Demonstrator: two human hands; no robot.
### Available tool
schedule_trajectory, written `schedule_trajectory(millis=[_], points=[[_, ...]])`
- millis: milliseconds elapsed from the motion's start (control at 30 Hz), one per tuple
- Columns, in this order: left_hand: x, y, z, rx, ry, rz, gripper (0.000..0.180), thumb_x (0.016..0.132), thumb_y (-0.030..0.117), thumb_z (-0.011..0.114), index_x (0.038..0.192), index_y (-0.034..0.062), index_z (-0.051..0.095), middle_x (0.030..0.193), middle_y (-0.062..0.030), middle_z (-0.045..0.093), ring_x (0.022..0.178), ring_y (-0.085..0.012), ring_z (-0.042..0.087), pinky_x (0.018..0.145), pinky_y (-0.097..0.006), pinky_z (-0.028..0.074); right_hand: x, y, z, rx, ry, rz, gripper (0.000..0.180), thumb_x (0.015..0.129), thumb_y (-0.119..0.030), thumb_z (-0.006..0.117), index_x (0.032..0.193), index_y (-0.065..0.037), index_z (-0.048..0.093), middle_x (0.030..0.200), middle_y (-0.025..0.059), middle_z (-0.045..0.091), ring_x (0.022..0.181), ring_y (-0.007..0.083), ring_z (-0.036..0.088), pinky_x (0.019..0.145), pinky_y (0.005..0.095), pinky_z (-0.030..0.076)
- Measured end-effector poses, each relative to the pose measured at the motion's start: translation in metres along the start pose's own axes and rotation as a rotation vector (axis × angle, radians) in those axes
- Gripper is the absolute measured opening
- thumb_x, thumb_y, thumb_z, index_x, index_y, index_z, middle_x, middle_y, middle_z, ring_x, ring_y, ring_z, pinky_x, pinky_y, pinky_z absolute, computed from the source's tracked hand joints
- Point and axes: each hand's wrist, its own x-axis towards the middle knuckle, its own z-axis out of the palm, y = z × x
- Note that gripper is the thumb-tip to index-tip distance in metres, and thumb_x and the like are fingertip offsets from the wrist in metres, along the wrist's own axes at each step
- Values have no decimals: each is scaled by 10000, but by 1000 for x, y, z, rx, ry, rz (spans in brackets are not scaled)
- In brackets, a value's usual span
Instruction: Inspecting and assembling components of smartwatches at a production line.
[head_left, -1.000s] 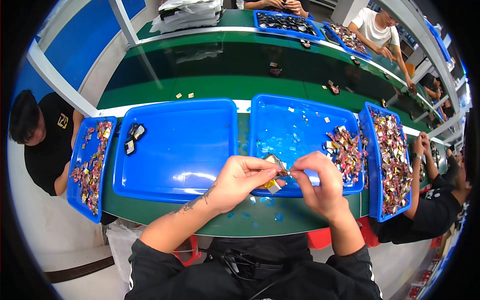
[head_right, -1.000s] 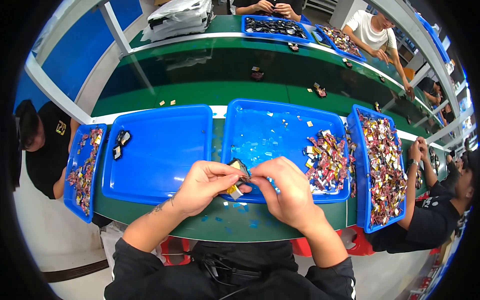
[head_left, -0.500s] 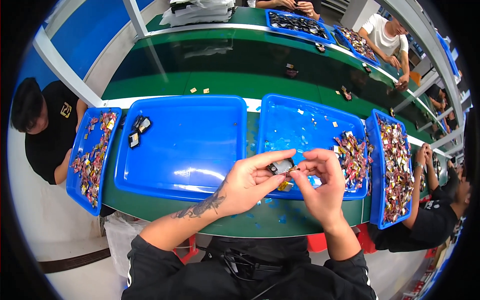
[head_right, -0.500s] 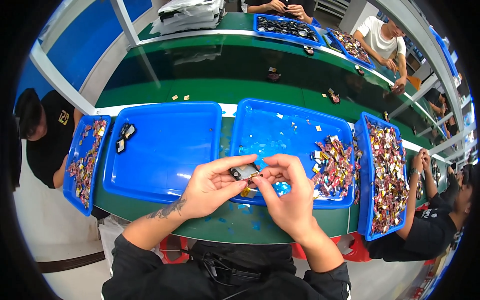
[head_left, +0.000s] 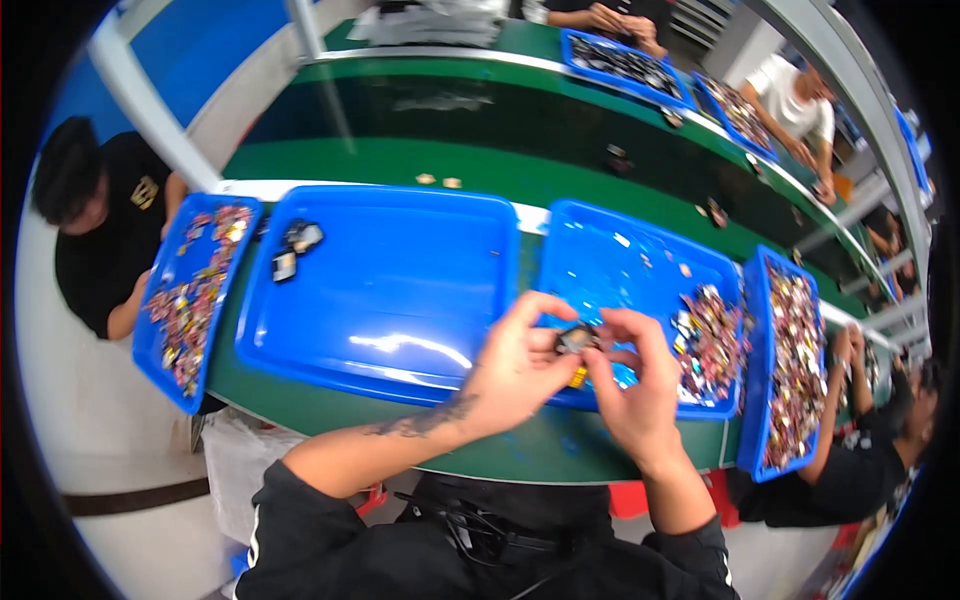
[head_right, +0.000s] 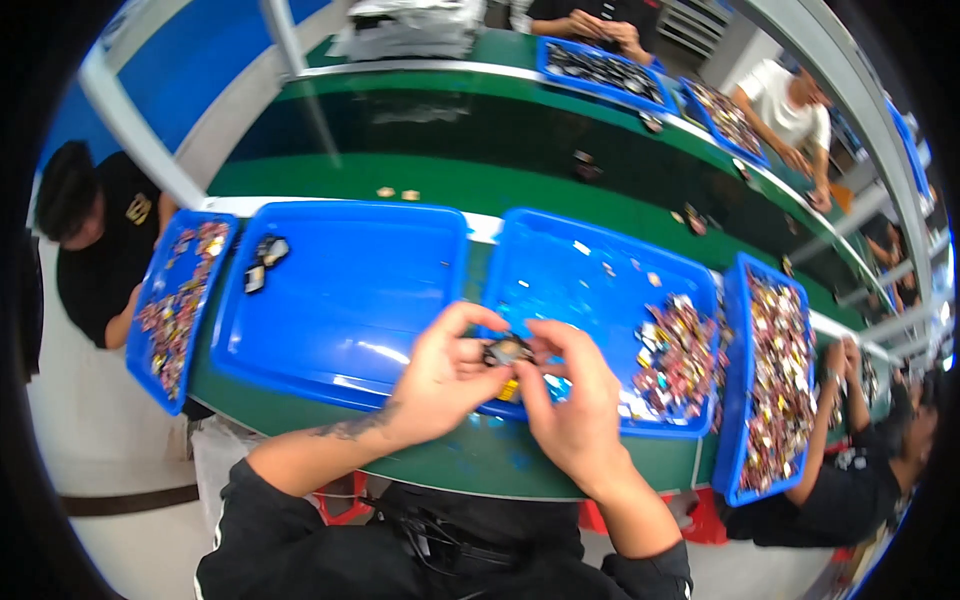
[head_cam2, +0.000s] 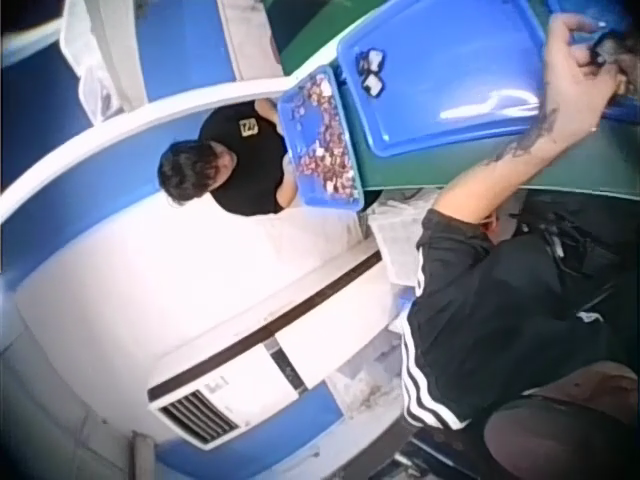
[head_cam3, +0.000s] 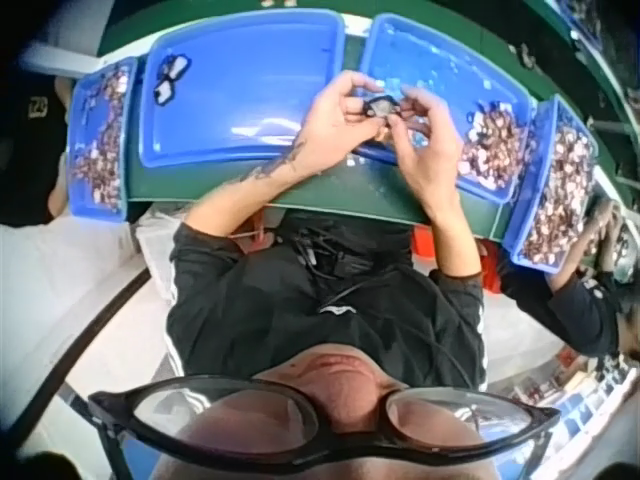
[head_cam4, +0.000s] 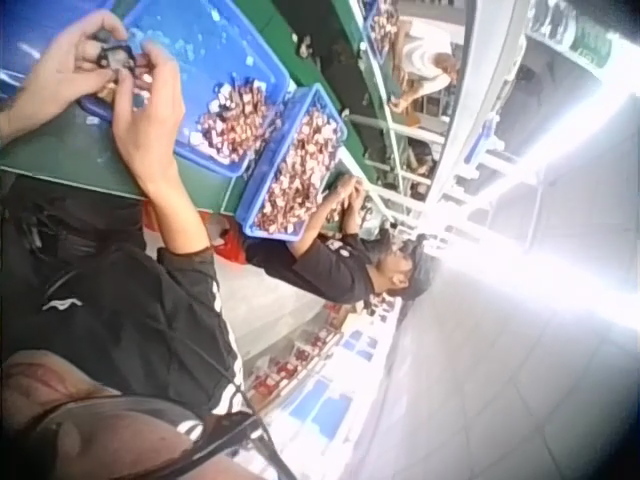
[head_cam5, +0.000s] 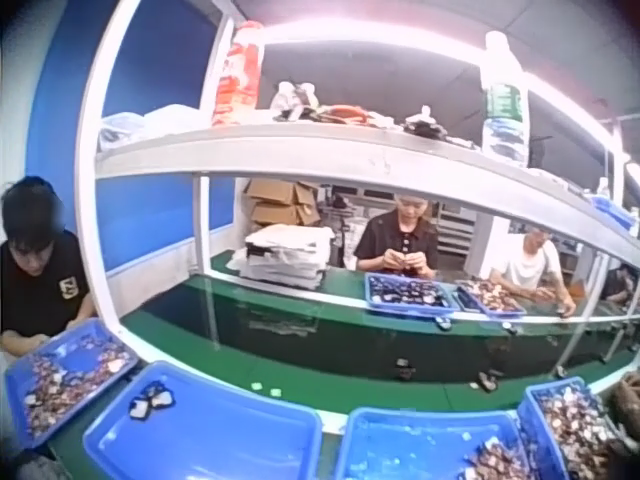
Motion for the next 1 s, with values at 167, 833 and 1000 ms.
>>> schedule_trajectory(millis=[167, 833, 1000], points=[[9, 39, -14, 924, 10, 395, 544, 873, 92, 654, 1342, 110, 377, 1281, -183, 535, 1046, -288, 636, 881, -368, 517, 48, 18, -23, 118, -54, 148, 417, 780, 100, 642, 1162, -43, 553, 951, 51, 597, 835, 130, 615, 719, 260, 555], [-66, 80, -206, 1770, 825, 151, 333, 821, 8, 640, 1118, 77, 507, 958, -204, 599, 905, -424, 604, 770, -472, 484, 181, 183, -131, -565, 157, 414, 221, 757, -162, 722, 970, -112, 691, 1000, 148, 690, 986, 341, 651, 852, 419, 526], [-67, 91, -225, 1601, 668, 395, 263, 811, -43, 618, 1064, 16, 579, 766, -87, 502, 692, -198, 540, 642, -353, 467, 127, 97, -158, -560, 60, 134, 100, 803, -132, 668, 861, -56, 694, 835, 149, 699, 835, 322, 682, 761, 401, 539]])
